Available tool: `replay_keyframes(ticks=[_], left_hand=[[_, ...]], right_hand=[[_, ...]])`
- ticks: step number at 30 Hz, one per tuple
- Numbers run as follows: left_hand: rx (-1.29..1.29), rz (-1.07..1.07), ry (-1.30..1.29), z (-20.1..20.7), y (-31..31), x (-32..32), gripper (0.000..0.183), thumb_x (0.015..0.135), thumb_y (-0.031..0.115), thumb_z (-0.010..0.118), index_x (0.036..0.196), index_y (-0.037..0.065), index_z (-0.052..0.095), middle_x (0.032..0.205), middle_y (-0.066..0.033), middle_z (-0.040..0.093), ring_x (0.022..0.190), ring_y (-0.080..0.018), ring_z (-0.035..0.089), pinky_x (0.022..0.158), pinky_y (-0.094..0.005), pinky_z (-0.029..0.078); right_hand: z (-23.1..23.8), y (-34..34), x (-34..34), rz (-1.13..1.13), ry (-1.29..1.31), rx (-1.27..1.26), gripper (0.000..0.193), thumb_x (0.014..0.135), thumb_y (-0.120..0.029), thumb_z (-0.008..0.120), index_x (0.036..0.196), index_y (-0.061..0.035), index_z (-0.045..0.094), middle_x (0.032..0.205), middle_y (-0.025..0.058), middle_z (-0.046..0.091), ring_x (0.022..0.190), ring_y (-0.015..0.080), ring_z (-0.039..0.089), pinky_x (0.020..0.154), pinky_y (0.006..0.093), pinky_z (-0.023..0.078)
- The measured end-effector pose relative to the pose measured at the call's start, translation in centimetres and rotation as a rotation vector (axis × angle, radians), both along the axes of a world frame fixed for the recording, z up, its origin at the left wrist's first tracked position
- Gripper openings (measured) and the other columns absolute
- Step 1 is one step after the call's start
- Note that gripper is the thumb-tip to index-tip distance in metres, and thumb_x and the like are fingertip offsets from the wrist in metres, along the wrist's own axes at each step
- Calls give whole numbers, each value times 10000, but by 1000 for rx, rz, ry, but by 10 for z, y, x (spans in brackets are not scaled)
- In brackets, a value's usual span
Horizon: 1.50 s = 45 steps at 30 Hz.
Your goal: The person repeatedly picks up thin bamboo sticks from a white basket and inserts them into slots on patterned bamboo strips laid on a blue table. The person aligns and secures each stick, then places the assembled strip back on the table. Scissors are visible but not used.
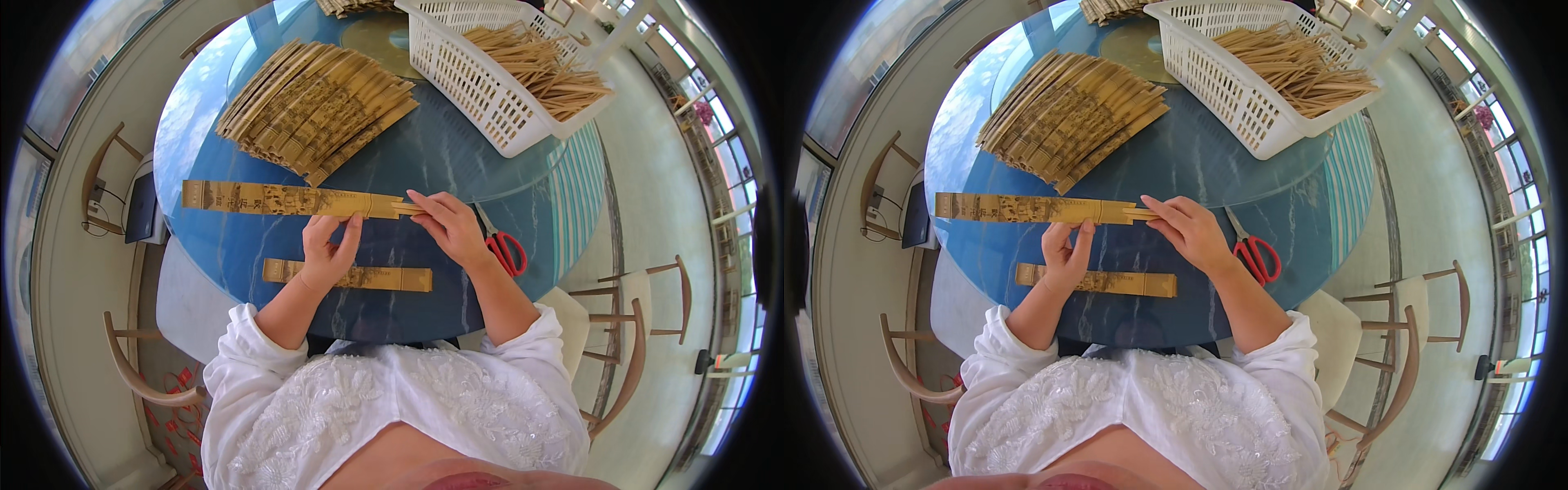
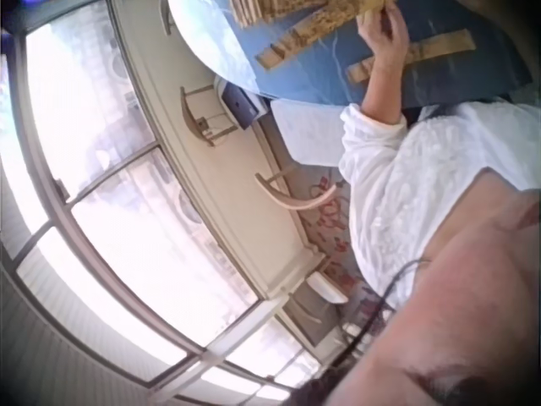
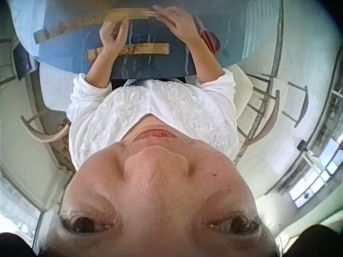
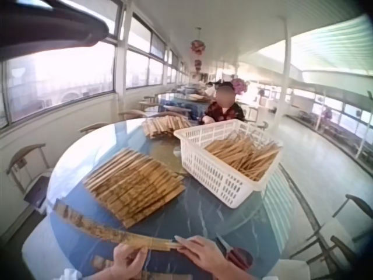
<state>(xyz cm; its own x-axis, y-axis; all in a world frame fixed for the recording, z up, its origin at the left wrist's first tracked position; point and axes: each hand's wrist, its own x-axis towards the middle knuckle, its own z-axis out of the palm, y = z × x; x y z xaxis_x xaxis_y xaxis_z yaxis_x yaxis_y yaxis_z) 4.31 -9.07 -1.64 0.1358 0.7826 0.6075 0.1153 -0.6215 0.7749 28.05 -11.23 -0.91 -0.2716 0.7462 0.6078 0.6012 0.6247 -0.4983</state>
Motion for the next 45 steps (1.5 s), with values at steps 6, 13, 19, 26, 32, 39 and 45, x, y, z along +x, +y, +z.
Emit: replay_keyframes(ticks=[6,13,19,26,32,39,45], left_hand=[[82,-48,35,5,2,2,58,894,-34,644,942,-24,676,841,-106,678,759,-221,635,682,-293,481],[-56,13,-329,-6,18,-12,107,989,37,567,907,-29,588,830,-24,480,689,-87,383,616,-239,321],[34,72,-386,0,21,-18,91,998,41,563,970,-34,604,929,-29,480,726,-86,387,623,-241,318],[48,54,-377,3,23,-18,118,1006,54,559,1017,-48,616,958,-33,502,744,-85,395,637,-247,324],[28,41,-348,-2,23,-21,127,1009,64,558,1013,-47,619,925,-26,491,726,-83,386,633,-246,318],[3,38,-371,-1,24,-19,106,999,46,567,995,-43,624,906,-35,512,743,-96,421,660,-245,346],[-15,-24,-194,-3,19,-17,75,963,14,592,946,-40,642,938,-97,618,848,-194,555,786,-280,429]], right_hand=[[1,-3,-3,45,15,-90,528,846,-15,746,1350,-100,614,948,73,652,765,202,640,668,296,510],[-11,2,4,205,341,-499,361,943,-77,661,1303,-69,650,886,50,698,722,115,612,655,247,490],[-2,0,11,301,626,-915,299,989,-66,587,1267,26,647,871,66,688,697,87,571,638,222,471],[2,0,15,282,867,-1043,285,993,-111,611,1230,37,665,847,69,673,683,100,574,625,233,478],[0,3,18,277,851,-1072,303,991,-133,623,1238,39,663,814,56,656,680,109,576,620,233,477],[-2,3,18,278,888,-1063,309,994,-126,621,1243,53,653,834,64,659,682,113,575,627,237,480],[-4,4,18,295,896,-1057,305,990,-112,624,1245,51,652,846,67,663,685,117,577,636,241,486]])
